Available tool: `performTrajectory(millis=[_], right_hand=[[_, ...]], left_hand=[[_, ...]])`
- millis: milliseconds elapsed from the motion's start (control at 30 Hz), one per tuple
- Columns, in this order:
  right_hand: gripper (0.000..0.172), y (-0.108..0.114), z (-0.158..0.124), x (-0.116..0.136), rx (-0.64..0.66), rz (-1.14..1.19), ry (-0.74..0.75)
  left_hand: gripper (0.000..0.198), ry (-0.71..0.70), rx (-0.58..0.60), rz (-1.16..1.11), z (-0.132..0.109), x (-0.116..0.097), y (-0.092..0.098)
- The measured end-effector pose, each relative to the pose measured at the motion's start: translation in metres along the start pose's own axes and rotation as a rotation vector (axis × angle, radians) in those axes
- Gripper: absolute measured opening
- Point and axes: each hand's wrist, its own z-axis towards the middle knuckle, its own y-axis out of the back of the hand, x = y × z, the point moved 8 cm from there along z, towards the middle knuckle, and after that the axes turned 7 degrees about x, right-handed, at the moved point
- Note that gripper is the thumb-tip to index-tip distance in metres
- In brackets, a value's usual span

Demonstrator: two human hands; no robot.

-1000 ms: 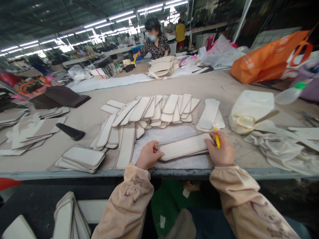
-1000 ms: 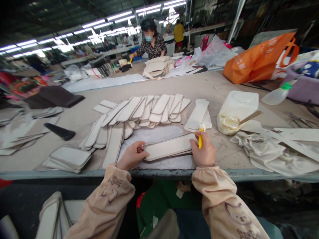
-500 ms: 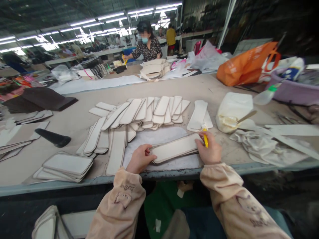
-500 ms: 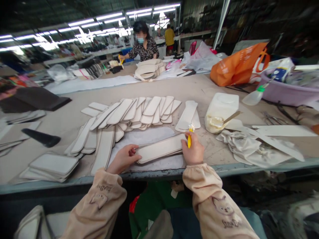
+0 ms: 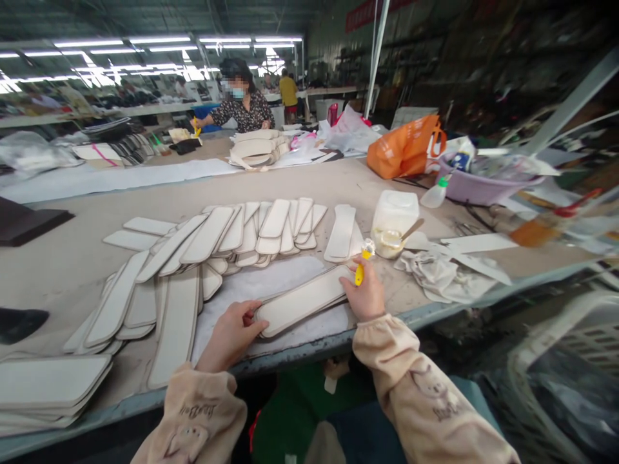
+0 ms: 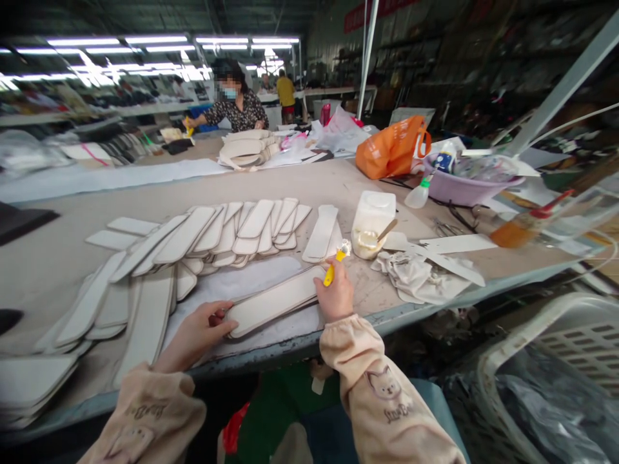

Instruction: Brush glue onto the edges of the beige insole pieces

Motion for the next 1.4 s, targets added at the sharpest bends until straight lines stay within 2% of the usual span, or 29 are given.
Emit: performTrajectory(millis=[100, 200, 633, 833, 1400], right_hand=[[0.042, 0.0002, 0.0001, -0.0035, 0.009, 0.003, -0.035], [0.038, 0.0013, 0.0002, -0.0009, 0.015, -0.014, -0.002], [0.034, 0.0033, 0.002, -0.0017, 0.002, -0.004, -0.008], [0.036, 0.0011, 0.0028, -0.0035, 0.015, -0.018, -0.001], [0.046, -0.0006, -0.0002, -0.0056, -0.053, -0.137, 0.039]], left_hand=[[0.053, 0.004, 0.007, 0.015, 0.0003, -0.0019, 0.0001], [0.055, -0.007, 0.013, 0.018, -0.0002, -0.0034, -0.0001], [0.052, -0.033, -0.006, 0.025, -0.0018, -0.0032, 0.0018], [0.049, -0.038, -0.025, 0.004, -0.003, -0.003, 0.0026], [0.042, -0.059, -0.04, -0.017, -0.0052, -0.0012, 0.0003]])
